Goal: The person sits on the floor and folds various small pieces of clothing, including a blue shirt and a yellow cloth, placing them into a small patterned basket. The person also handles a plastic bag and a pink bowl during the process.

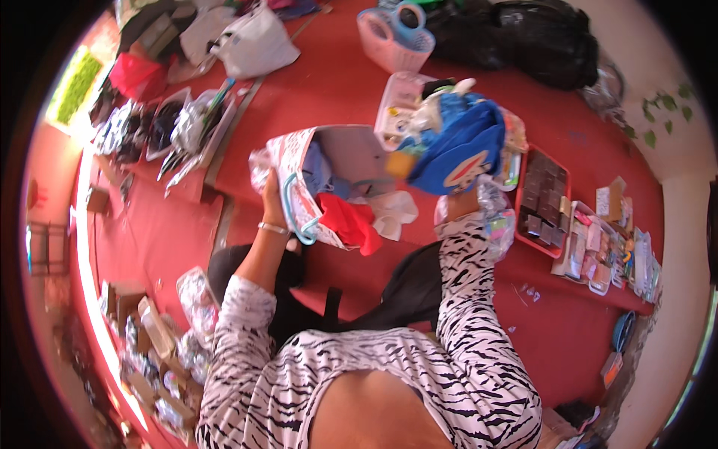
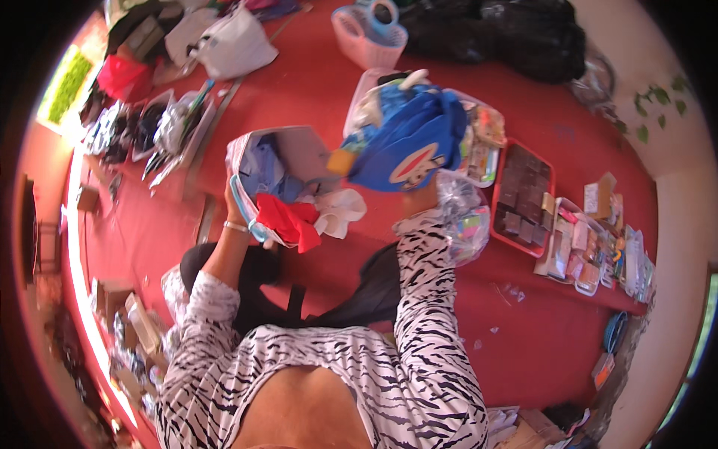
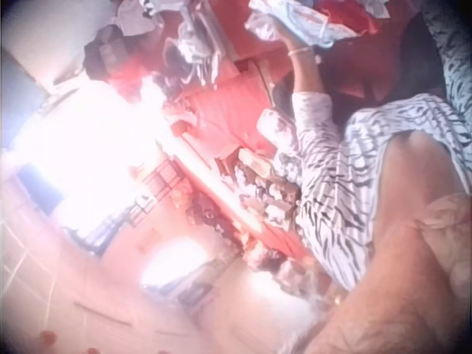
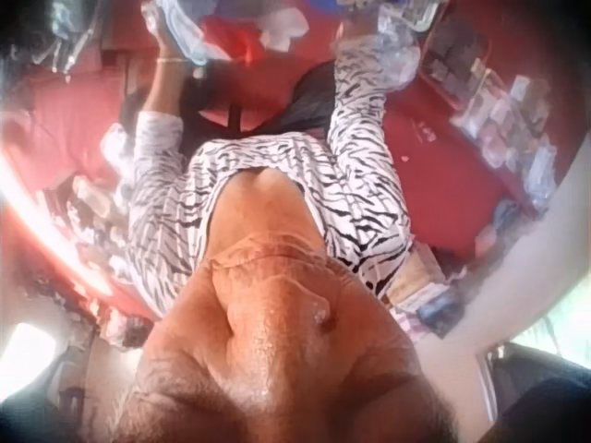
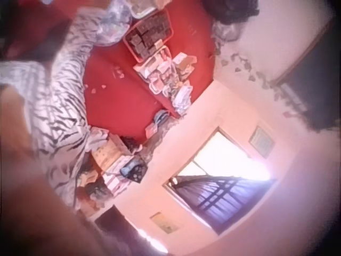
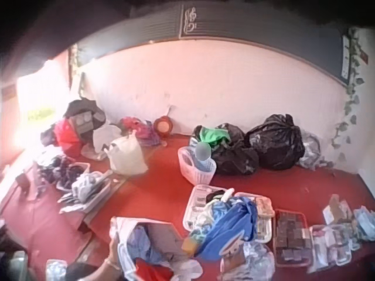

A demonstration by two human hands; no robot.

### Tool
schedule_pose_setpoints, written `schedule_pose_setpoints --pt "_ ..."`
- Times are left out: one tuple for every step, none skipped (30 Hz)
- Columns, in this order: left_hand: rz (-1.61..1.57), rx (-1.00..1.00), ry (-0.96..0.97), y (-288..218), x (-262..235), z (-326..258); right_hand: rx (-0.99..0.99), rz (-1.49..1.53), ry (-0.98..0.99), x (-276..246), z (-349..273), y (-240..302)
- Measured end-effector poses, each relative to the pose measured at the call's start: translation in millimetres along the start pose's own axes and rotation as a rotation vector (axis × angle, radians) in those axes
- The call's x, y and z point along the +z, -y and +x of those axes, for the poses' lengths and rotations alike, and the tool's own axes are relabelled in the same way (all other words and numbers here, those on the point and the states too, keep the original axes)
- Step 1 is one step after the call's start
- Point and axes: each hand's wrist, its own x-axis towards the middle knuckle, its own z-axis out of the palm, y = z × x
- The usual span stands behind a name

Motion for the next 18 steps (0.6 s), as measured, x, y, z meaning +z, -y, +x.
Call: schedule_pose_setpoints --pt "0.003 0.006 -0.018 3.9 -2.2 1.5 -0.008 -0.033 -0.011 -9.0 -2.9 -5.1" --pt "0.008 0.012 -0.028 5.6 -3.9 3.4 -0.02 -0.051 -0.023 -11.2 -4.5 -4.5" --pt "0.014 0.026 -0.042 4.4 -7.4 -0.2 -0.036 -0.064 -0.035 -9.9 -4.1 -1.9" --pt "0.011 0.027 -0.049 5.9 -9.3 -1.2 -0.049 -0.095 -0.05 -13.2 -3.8 -1.6" --pt "0.012 0.027 -0.047 5.3 -10.2 -1.2 -0.061 -0.12 -0.064 -14.6 -2.6 0.5" --pt "0.014 0.029 -0.048 4.4 -12.1 -4.5 -0.066 -0.152 -0.073 -15.8 -1.4 3.7" --pt "0.01 0.031 -0.047 3.8 -11.7 -6.4 -0.071 -0.188 -0.09 -16.4 0.9 5.0" --pt "0.014 0.028 -0.045 3.1 -12.0 -8.3 -0.075 -0.224 -0.106 -14.7 0.6 6.0" --pt "0.015 0.023 -0.046 3.5 -13.4 -9.5 -0.069 -0.239 -0.112 -11.2 -1.7 6.9" --pt "0.015 0.019 -0.04 4.9 -12.8 -10.1 -0.067 -0.262 -0.12 -10.0 -2.0 5.2" --pt "0.012 0.012 -0.034 5.7 -12.9 -9.6 -0.035 -0.237 -0.107 -8.6 -2.4 4.3" --pt "0.017 0.01 -0.031 6.5 -12.6 -9.4 0.0 -0.214 -0.095 -7.2 -3.8 3.5" --pt "0.014 0.011 -0.031 6.7 -12.2 -9.0 -0.055 -0.249 -0.112 -9.7 -0.5 4.8" --pt "0.019 0.012 -0.03 7.2 -12.3 -9.3 -0.11 -0.283 -0.129 -14.5 4.7 6.0" --pt "0.018 0.012 -0.031 7.1 -12.6 -9.8 -0.165 -0.317 -0.146 -16.8 7.4 6.8" --pt "0.019 0.011 -0.03 7.2 -12.0 -9.2 -0.144 -0.302 -0.149 -15.4 6.5 5.1" --pt "0.019 0.011 -0.026 7.8 -11.0 -7.7 -0.123 -0.286 -0.151 -12.3 4.6 2.8" --pt "0.021 0.011 -0.025 7.7 -10.4 -7.1 -0.102 -0.27 -0.154 -10.7 3.4 1.1"
